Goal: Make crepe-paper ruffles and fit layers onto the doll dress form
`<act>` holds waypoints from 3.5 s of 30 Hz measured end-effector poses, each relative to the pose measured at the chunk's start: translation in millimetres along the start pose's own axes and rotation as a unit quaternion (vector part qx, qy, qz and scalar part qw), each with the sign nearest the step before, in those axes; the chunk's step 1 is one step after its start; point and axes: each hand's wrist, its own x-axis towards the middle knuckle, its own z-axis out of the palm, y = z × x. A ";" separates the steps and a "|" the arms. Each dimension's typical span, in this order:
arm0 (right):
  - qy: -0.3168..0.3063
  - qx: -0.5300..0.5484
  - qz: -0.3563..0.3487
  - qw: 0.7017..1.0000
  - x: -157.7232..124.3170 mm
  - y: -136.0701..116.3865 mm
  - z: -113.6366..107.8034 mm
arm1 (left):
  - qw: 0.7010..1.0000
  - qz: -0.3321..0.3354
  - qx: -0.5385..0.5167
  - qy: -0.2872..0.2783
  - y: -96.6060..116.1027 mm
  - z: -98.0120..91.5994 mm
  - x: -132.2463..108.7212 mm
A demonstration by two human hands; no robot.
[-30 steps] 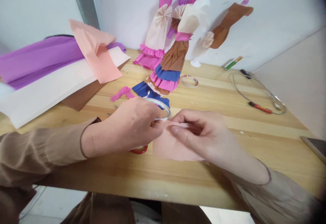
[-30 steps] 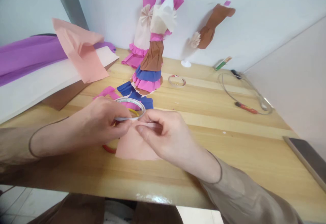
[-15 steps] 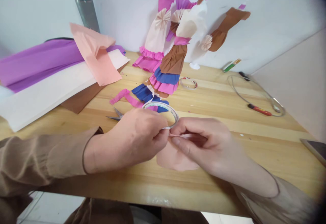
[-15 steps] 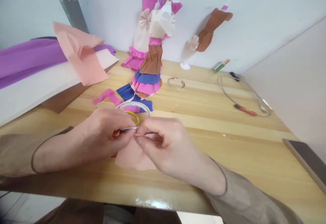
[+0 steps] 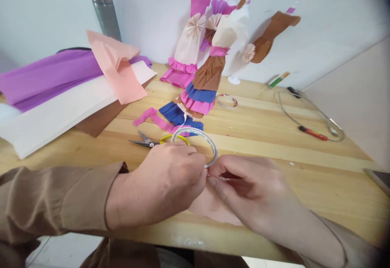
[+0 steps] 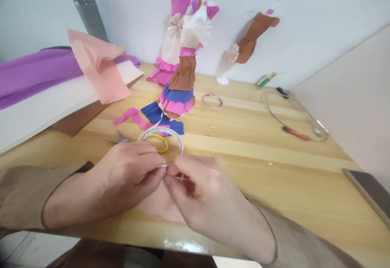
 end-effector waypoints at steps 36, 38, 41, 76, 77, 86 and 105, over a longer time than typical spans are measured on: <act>0.108 0.072 0.019 0.991 -15.9 3.0 5.1 | 0.977 -0.085 -0.185 -0.065 1.2 -0.6 5.3; 0.111 0.075 0.013 0.991 -17.0 3.1 5.1 | 0.975 -0.075 -0.198 -0.065 0.2 -0.2 5.4; 0.117 0.078 0.003 0.990 -18.2 3.2 5.9 | 0.974 -0.069 -0.206 -0.070 -0.5 -0.6 6.4; 0.148 0.048 0.086 0.984 -20.5 11.8 19.0 | 0.983 -0.073 -0.138 -0.094 6.5 1.8 4.8; 0.148 0.052 0.082 0.984 -20.0 11.1 18.0 | 0.982 -0.078 -0.147 -0.089 6.1 1.8 5.3; 0.146 0.018 0.086 0.985 -21.5 12.7 10.6 | 0.974 -0.117 -0.172 -0.093 3.3 1.8 8.9; 0.108 0.062 0.017 0.992 -21.1 15.6 12.7 | 0.983 -0.089 -0.148 -0.060 4.7 7.7 6.8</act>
